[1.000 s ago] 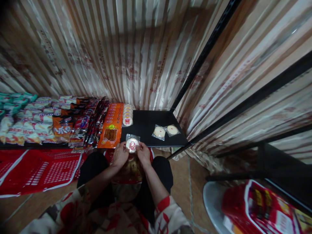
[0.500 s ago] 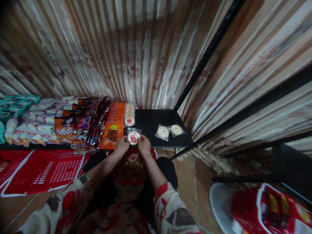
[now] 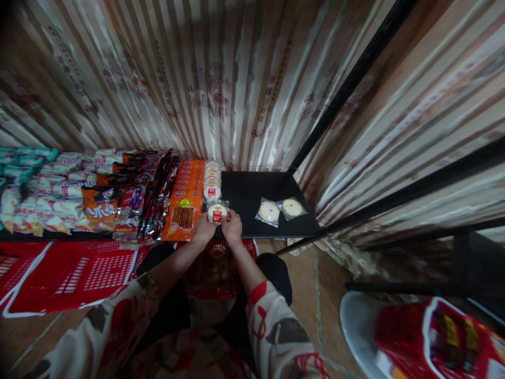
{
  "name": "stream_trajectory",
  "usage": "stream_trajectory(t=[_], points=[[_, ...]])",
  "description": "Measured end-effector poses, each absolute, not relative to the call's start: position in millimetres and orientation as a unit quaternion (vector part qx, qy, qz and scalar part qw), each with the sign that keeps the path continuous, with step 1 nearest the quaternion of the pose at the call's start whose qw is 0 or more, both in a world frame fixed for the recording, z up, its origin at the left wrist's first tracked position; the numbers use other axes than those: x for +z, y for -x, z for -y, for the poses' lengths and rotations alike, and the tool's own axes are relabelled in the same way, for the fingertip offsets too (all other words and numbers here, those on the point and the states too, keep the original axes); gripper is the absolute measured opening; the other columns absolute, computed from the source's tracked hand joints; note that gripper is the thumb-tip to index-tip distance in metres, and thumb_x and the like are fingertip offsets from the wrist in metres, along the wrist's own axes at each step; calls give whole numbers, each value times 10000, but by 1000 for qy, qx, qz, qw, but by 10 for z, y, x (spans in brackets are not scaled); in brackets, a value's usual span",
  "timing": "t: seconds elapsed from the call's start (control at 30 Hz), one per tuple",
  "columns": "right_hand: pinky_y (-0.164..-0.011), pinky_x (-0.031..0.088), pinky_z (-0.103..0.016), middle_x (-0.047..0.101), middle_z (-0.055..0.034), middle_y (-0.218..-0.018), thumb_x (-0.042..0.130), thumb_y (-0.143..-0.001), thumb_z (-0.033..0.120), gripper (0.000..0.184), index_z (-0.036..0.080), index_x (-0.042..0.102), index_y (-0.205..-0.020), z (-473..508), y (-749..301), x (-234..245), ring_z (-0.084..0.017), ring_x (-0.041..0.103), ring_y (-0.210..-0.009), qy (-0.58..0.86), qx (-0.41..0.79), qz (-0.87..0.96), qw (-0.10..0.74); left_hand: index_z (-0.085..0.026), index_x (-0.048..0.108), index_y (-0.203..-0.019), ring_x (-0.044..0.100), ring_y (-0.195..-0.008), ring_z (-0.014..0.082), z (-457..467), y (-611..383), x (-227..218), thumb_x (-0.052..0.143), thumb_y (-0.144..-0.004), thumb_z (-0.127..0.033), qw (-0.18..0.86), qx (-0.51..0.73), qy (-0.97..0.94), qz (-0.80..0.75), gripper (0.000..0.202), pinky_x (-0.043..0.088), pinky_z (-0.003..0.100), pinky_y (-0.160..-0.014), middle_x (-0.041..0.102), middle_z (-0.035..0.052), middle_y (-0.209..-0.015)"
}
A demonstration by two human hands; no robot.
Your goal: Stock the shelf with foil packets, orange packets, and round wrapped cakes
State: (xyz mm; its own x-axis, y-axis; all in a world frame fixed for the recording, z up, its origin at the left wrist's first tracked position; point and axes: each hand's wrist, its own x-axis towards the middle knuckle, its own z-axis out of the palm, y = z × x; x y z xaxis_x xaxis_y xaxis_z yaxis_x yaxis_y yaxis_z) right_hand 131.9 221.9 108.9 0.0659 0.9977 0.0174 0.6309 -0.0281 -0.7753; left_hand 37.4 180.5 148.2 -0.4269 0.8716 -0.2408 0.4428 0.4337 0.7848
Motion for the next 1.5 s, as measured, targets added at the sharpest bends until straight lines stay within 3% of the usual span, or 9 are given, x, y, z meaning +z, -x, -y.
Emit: stream_trajectory(t=[0.2,0.47,0.8,1.27,1.5], points=[[-728,459,-247,634,-56,-871,523,-776,219,293,169,626,-1046,-2301,-1240,1134,-140,577,-721,676,276,614,300,-156,571,-1137,592,-1017,197,-1875,-351,1481,577,-752,-198,305,313,-432,-789,387,458,287,-868,640,113,-1103],[-750,458,-256,626,-73,-904,517,-788,219,310,157,621,-1072,-2393,-1127,1159,-155,576,-757,679,279,611,296,-53,530,-1176,571,-1070,196,-1931,-308,1498,537,-763,-173,282,298,-438,-800,430,420,260,-941,565,179,-1203],[-772,450,-262,612,-70,-899,505,-798,211,309,160,617,-1081,-2470,-1053,1143,-164,565,-789,679,270,615,295,-104,556,-1114,549,-1086,189,-2010,-267,1504,529,-760,-173,268,294,-451,-799,361,413,268,-944,591,130,-1147],[-836,435,-284,577,-95,-996,465,-822,218,388,154,564,-1192,-2685,-931,1123,-185,558,-869,677,273,619,289,-91,552,-1110,548,-1079,201,-2182,-200,1528,526,-761,-181,275,263,-456,-805,361,415,266,-903,600,138,-1129],[-847,429,-288,587,-70,-932,468,-802,206,414,161,554,-1204,-2770,-892,1050,-180,538,-861,665,272,619,318,-110,588,-1034,568,-1025,202,-2271,-161,1464,526,-750,-196,260,275,-468,-799,303,436,266,-843,623,125,-1068]])
